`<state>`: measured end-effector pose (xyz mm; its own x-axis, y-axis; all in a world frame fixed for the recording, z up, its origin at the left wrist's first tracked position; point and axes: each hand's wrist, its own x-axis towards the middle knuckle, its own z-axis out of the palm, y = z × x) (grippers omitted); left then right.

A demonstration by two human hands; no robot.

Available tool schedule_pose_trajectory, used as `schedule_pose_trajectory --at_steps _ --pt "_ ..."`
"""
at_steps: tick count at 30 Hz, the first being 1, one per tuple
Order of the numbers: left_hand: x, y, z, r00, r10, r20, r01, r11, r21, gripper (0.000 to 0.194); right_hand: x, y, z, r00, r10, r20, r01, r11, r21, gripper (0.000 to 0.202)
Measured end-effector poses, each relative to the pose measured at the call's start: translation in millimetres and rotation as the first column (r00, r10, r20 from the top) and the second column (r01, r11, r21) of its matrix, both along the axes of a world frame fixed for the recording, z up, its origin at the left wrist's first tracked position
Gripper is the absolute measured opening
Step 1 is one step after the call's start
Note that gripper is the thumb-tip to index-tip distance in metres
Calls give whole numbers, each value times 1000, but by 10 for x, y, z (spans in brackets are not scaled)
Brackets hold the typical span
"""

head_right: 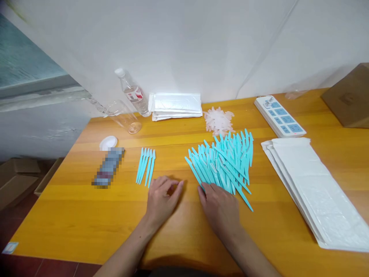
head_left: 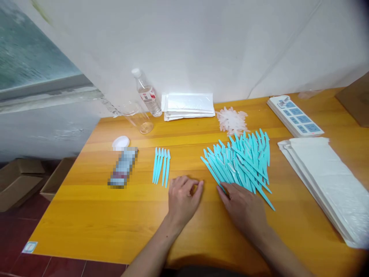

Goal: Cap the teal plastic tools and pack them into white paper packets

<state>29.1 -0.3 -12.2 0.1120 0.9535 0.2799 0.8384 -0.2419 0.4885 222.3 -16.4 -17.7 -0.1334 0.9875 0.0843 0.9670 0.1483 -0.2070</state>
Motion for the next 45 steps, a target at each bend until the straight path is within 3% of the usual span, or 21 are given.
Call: schedule_pose_trajectory --at_steps 4,6,9,12,15,17,20,21,23,27,30,31,33,36,37,39,40,42,45 --pt "134 1 -26 998 -57 38 60 995 -81 22 -44 49 80 999 -9 44 12 998 -60 22" --pt "94 121 -53 997 -78 26 80 992 -99 20 -72 71 119 998 -25 63 31 995 -96 20" --pt "-5 362 -78 989 -137 -57 131 987 -98 33 -103 95 158 996 -30 84 42 989 -140 20" --pt "-113 521 -29 978 -180 -103 172 982 -81 40 -95 95 164 997 4 81 6 992 -122 22" --pt "-181 508 98 997 -75 36 78 993 -90 37 -56 74 146 999 47 23 -46 999 -26 23" --pt "-164 435 176 972 61 227 -1 967 -255 31 -40 52 121 998 62 -16 -61 996 61 25" --pt "-38 338 200 827 251 503 122 794 -596 43 -56 14 70 994 108 -22 -103 980 169 28" --pt "16 326 183 765 304 568 192 734 -651 44 -68 3 55 991 133 -10 -128 974 184 28" --pt "117 329 137 649 390 653 275 680 -680 41 -93 -6 48 984 179 9 -178 967 181 27" --pt "311 341 128 481 465 743 318 698 -642 34 -117 78 198 981 166 -96 -147 972 185 23" --pt "463 315 213 391 396 831 333 781 -529 32 -67 236 408 928 109 -356 -65 989 134 23" --pt "489 325 242 404 351 845 323 810 -490 32 -19 297 471 895 88 -437 -56 995 85 25" --pt "471 428 286 518 209 829 356 829 -432 31 136 414 561 848 26 -529 -35 999 -7 31" --pt "328 868 303 730 -84 678 493 751 -438 29 460 550 611 870 -70 -488 56 998 -42 42" --pt "296 1078 297 782 -141 607 484 752 -448 33 563 585 613 883 -89 -462 78 996 -43 44" --pt "325 1528 271 891 -134 433 307 881 -359 32 714 645 608 902 -118 -416 115 993 -32 47" --pt "395 1742 250 914 -105 392 241 917 -317 30 755 671 603 909 -127 -398 131 991 -18 47" --pt "621 2096 192 942 -77 327 174 944 -279 27 777 718 583 919 -136 -370 157 987 28 48" --pt "991 2404 90 967 -61 248 132 951 -280 17 741 758 523 924 -141 -356 172 983 57 46"
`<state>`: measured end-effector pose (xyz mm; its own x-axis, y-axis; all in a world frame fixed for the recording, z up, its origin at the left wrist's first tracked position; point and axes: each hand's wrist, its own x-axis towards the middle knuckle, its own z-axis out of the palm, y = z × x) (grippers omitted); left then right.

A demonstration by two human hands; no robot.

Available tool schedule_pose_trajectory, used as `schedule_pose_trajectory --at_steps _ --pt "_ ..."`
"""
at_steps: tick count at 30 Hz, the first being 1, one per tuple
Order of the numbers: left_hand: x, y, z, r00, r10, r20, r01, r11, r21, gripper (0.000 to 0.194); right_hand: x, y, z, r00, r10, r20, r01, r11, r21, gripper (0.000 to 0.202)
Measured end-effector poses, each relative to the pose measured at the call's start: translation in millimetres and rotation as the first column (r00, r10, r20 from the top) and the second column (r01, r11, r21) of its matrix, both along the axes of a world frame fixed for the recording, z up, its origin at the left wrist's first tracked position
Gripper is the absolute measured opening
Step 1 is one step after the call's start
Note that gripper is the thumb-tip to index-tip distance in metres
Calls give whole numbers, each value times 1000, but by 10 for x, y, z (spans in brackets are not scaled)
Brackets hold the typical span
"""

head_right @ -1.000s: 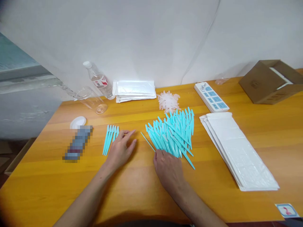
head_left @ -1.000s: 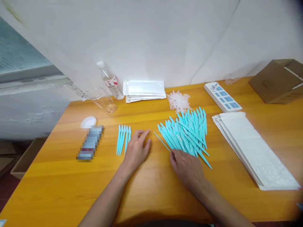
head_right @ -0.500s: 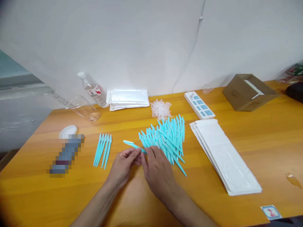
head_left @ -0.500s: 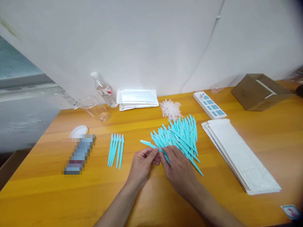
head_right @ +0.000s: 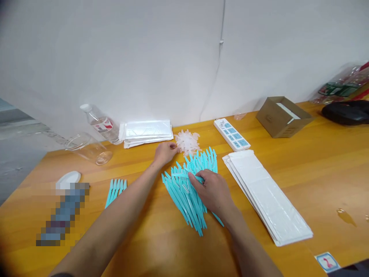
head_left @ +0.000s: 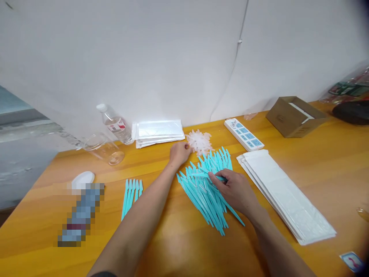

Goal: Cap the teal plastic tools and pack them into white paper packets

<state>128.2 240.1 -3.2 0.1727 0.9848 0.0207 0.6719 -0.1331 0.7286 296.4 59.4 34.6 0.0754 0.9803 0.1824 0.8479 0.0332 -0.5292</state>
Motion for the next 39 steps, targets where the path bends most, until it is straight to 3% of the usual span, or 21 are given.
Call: schedule_pose_trajectory --at_steps 4,8,10,12,13,16,20,30,32,36,37,39 --pt "154 130 -34 999 -5 -39 3 1000 -29 22 6 0 -100 999 -30 -14 30 999 -28 44" --pt "-133 -63 134 998 -50 36 53 994 -93 24 48 -12 -134 999 -49 8 49 998 -32 43" --pt "-385 -357 224 976 -49 213 85 983 -165 25 36 -20 -125 999 -27 20 27 999 -19 44" --pt "-654 -763 265 845 89 527 86 951 -298 31 -10 -34 -108 1000 18 24 -18 1000 -11 43" --pt "-777 -987 262 769 198 608 47 931 -363 34 -46 -44 -99 999 46 26 -45 999 -13 43" --pt "-1036 -1607 190 618 430 658 -84 869 -488 37 -189 -82 -80 991 131 25 -129 991 -41 43" --pt "-1137 -2076 88 582 483 654 -128 849 -513 33 -408 -139 -78 971 232 59 -227 970 -86 43" --pt "-1132 -2266 126 630 462 624 -123 853 -507 31 -681 -300 -71 943 329 43 -321 938 -133 43" --pt "-1071 -2279 112 578 491 652 -141 847 -513 33 -726 -336 -81 942 334 19 -329 935 -132 41" --pt "-904 -2351 36 369 582 725 -225 812 -538 40 -873 -454 -153 937 334 -99 -344 933 -109 34" --pt "-882 -2369 15 362 589 723 -230 808 -542 38 -915 -493 -177 929 339 -145 -356 928 -109 32" --pt "-890 -2375 -14 421 577 700 -232 815 -532 33 -991 -575 -220 904 367 -221 -399 908 -126 30"
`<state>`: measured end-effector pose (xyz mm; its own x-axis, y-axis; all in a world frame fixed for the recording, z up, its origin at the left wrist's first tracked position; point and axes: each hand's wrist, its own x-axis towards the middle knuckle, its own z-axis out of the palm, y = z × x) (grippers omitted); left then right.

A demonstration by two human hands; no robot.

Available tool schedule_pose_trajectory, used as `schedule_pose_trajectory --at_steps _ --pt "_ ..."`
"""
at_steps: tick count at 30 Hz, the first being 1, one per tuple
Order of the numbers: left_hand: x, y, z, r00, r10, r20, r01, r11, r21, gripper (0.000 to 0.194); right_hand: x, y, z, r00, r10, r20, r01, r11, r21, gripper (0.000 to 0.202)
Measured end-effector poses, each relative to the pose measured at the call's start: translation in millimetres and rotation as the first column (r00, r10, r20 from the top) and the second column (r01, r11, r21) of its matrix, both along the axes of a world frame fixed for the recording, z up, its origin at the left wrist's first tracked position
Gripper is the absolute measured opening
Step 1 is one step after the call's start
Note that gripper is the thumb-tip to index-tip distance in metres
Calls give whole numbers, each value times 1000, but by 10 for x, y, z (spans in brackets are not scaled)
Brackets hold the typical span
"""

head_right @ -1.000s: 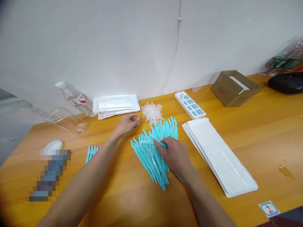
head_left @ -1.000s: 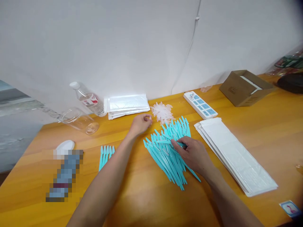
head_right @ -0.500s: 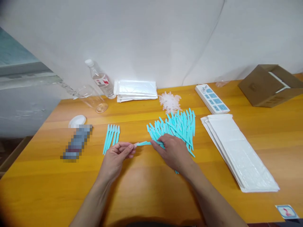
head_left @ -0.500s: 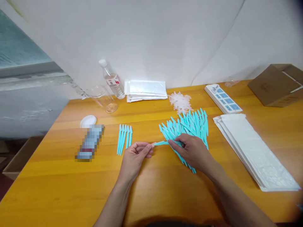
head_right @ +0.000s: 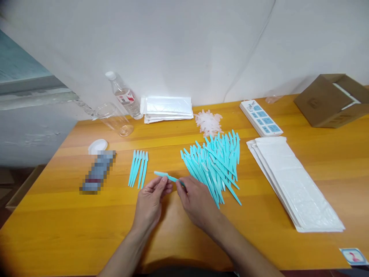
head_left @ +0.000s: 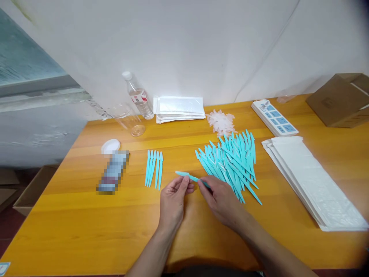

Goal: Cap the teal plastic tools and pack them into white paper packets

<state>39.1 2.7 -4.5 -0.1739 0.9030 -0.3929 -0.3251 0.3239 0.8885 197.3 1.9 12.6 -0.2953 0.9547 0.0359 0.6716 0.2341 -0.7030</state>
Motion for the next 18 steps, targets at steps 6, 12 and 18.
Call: schedule_pose_trajectory --at_steps 6,12,18 --pt "-363 337 17 874 -194 -446 213 977 -8 36 -101 -140 -12 996 82 38 -78 993 -87 29" --pt "-572 636 -11 280 -132 -951 192 978 -79 28 -31 -147 -43 994 26 103 -18 997 -77 28" --pt "-588 241 -138 -26 163 -986 314 938 147 27 273 -244 -166 985 -148 85 140 985 101 30"
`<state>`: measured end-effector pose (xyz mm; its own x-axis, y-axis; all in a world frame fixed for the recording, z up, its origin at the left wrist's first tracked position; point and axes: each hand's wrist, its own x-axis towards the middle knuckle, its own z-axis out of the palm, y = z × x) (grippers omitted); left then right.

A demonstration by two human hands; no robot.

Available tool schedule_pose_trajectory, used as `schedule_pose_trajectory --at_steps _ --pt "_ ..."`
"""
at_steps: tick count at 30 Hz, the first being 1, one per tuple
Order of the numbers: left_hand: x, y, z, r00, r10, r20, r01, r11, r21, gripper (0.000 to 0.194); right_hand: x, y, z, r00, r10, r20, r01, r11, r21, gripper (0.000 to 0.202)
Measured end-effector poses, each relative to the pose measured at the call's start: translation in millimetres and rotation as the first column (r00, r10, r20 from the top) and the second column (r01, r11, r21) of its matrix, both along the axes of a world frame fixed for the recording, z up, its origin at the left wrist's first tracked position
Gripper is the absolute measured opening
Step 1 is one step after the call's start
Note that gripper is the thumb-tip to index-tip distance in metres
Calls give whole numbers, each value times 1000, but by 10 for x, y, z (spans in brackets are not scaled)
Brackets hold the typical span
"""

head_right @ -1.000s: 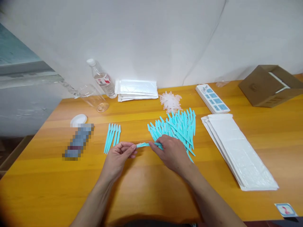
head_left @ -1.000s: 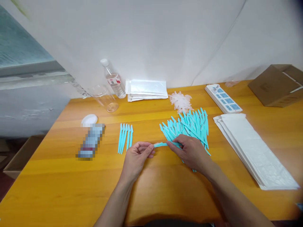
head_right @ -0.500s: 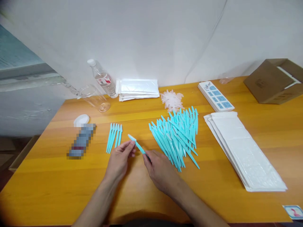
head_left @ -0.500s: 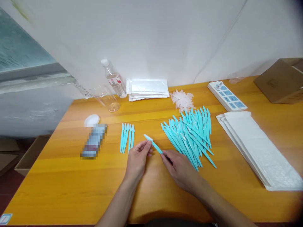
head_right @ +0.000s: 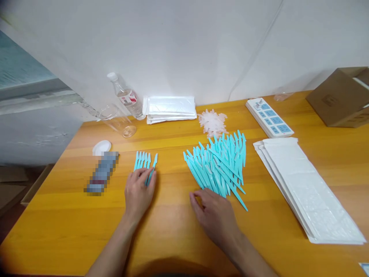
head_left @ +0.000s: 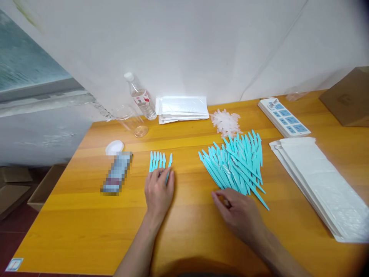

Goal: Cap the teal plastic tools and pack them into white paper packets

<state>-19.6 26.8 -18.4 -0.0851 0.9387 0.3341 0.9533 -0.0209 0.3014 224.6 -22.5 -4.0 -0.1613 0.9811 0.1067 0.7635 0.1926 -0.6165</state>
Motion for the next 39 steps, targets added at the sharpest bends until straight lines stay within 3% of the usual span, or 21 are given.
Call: schedule_pose_trajectory --at_steps 3,9,14,21,27,34,39 --pt "-19 -239 -83 982 -170 -78 172 985 21 27 274 2 -5 984 -166 63 158 980 117 32" --pt "-45 -295 -176 980 -182 -79 183 983 1 32 639 100 -34 914 -358 190 314 922 227 41" --pt "56 -385 -123 982 -177 -60 179 983 26 40 626 81 -96 915 -337 221 308 939 154 43" --pt "464 -718 71 900 -422 110 416 906 72 40 588 59 -104 913 -308 267 305 951 52 37" --pt "549 -731 35 845 -467 261 459 883 93 32 573 82 -78 901 -294 319 309 951 2 33" --pt "490 -686 2 840 -425 338 420 903 91 28 610 162 74 970 -243 23 244 957 -157 26" --pt "350 -508 92 814 -353 462 374 926 49 23 669 273 291 940 -109 -324 2 949 -315 24"
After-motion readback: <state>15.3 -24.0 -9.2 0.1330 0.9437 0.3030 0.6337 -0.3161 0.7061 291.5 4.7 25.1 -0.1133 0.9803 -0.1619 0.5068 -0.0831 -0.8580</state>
